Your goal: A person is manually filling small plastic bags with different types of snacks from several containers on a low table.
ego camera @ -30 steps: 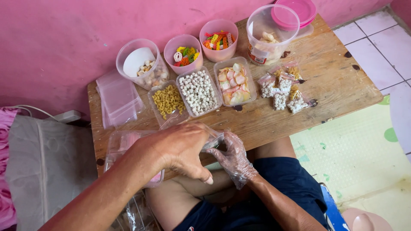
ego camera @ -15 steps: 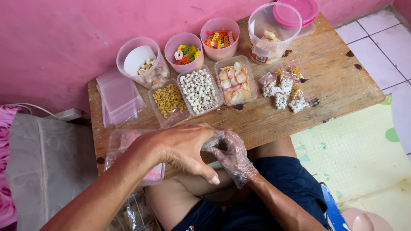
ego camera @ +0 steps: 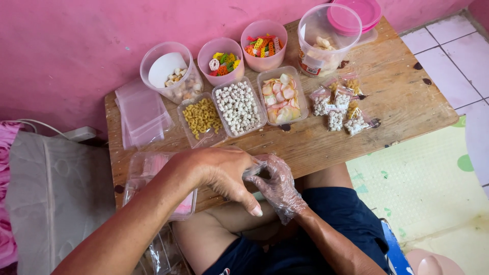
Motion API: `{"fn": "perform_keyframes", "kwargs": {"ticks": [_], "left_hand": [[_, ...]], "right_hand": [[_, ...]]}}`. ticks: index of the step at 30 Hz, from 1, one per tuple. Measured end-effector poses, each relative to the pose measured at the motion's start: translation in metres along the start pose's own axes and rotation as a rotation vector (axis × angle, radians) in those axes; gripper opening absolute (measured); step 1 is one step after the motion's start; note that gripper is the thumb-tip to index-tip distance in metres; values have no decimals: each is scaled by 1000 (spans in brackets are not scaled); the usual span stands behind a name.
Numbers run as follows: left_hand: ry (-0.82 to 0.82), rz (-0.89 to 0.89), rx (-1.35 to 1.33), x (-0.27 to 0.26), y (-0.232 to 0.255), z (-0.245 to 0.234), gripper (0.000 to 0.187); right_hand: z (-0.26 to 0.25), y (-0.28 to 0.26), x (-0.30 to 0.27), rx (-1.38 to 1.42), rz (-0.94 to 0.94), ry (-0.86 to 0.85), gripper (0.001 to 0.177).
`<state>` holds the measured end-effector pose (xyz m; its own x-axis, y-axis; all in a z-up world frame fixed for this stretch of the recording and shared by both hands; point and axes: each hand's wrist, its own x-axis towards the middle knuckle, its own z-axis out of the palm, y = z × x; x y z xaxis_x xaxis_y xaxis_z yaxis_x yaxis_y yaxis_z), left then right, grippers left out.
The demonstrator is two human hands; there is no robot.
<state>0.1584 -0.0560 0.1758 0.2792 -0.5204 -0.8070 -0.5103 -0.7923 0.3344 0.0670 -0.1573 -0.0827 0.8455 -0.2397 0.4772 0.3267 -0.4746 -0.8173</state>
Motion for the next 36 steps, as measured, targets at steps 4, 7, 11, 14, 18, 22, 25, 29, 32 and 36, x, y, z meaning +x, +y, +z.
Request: {"fn": "perform_keyframes", "kwargs": {"ticks": [4,7,11,14,18,22,25,29,32,36], "left_hand": [[48,38,62,3,2,4,71],[67,36,123,5,4,4,70],[55,13,146,13,-10,10,67],[33,22,146,12,-8,7,69],[-24,14,55,2,-1,-1,74],[-34,34,-15,4,-4,-1,76],[-21,62,-32,5,-8,-2,74],[53,117,-88,-9,-11,-1,67],[233,188,-80,-32,-8,-2,58],[545,196,-169,-69,-45,20,46]], "right_hand": [[-3,-10,6,1,26,-8,41],[-7,-16,10,-17,16,-16,41],[-5,-13,10,32,60,-27,36],[-5,-12,7,40,52,-35,39],[-8,-12,9,46,59,-37,39],[-6,-6,6,77,60,-63,34],[-4,-3,3,88,73,-68,34],[-1,2,1,123,74,-43,35],[-3,-14,5,98,70,-30,33],[-4,16,-13,79,96,-50,37]]}}
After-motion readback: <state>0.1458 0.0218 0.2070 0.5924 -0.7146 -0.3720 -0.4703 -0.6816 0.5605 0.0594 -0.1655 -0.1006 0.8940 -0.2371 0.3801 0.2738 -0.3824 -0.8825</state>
